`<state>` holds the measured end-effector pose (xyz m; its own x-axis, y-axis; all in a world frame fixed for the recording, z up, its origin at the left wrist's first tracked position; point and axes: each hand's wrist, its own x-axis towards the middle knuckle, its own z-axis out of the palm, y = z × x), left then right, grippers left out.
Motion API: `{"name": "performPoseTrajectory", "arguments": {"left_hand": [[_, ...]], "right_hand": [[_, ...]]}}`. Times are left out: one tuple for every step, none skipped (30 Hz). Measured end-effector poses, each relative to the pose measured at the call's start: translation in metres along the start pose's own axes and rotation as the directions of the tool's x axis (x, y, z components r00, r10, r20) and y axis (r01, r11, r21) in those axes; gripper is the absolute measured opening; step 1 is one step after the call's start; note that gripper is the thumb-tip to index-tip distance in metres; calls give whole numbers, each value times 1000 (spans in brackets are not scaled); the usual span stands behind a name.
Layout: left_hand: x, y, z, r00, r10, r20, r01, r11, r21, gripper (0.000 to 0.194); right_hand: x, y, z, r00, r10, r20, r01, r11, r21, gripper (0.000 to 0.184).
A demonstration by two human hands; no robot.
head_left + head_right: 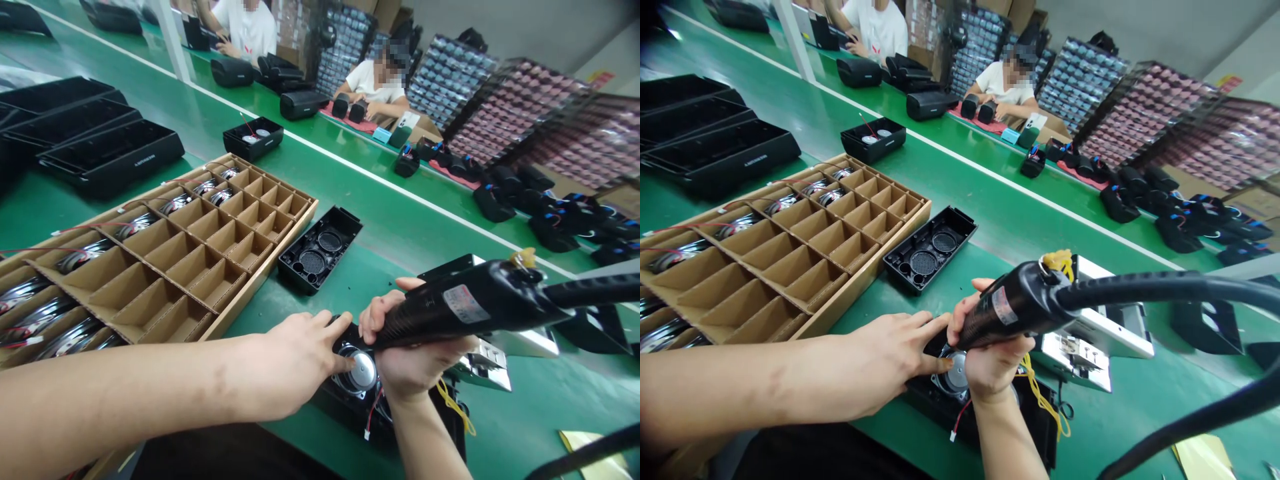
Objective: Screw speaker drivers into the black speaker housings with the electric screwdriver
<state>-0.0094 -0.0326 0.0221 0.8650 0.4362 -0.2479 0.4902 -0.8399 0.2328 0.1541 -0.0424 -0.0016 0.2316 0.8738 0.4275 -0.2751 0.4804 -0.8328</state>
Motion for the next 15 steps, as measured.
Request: {"name": "performPoseTrajectory", "arguments": {"left_hand": [[0, -1, 3, 1000, 5, -20, -5, 1000, -3, 77], [-1, -1, 5, 1000, 9, -26, -9, 1000, -5, 77], [-1, -2, 8, 1000, 12, -25, -12, 1000, -7, 78], [-2, -2, 10, 999, 15, -31, -15, 1000, -8, 78], [-2, -2, 12, 999, 17, -48, -18, 1000, -9, 78], [-2, -3, 13, 998, 18, -61, -19, 1000, -8, 77], [-2, -2, 13, 998, 14, -65, -15, 1000, -9, 77], [-1, -2, 12, 998, 4, -59, -5, 1000, -11, 77], [-1, -1, 11, 999, -8, -40, 7, 1000, -14, 77], [0, 0, 9, 1000, -23, -10, 23, 1000, -18, 78], [0, 1, 7, 999, -33, 20, 34, 999, -20, 80], [1, 2, 4, 998, -41, 37, 42, 999, -17, 81], [1, 3, 1, 998, -45, 43, 46, 999, -9, 82], [1, 5, -2, 998, -46, 46, 46, 999, 0, 82], [1, 6, -5, 998, -45, 52, 45, 999, 9, 81]], "right_hand": [[0, 0, 0, 1000, -3, -3, 3, 1000, 2, 75], [0, 1, 1, 1000, -4, -2, 4, 1000, 6, 75], [-1, 1, 1, 1000, -4, 3, 4, 1000, 12, 74], [-1, 1, 1, 1000, 1, 8, -1, 1000, 21, 73], [-2, 1, 1, 1000, 7, 8, -8, 999, 32, 72], [-2, 1, 1, 1000, 14, 3, -14, 999, 43, 72], [-3, 1, 1, 1000, 19, -2, -19, 999, 51, 72], [-4, 2, 1, 1000, 21, -7, -21, 998, 54, 72], [-4, 3, 1, 1000, 20, -11, -19, 998, 52, 73], [-4, 4, 2, 1000, 17, -13, -17, 999, 44, 74], [-3, 4, 2, 1000, 16, -13, -16, 999, 34, 75], [-2, 4, 2, 1000, 21, -21, -21, 999, 25, 76], [-1, 2, 2, 999, 25, -36, -24, 999, 21, 77], [1, -3, 1, 999, 16, -48, -15, 1000, 19, 77], [2, -10, -3, 998, -9, -58, 10, 1000, 17, 76]]}}
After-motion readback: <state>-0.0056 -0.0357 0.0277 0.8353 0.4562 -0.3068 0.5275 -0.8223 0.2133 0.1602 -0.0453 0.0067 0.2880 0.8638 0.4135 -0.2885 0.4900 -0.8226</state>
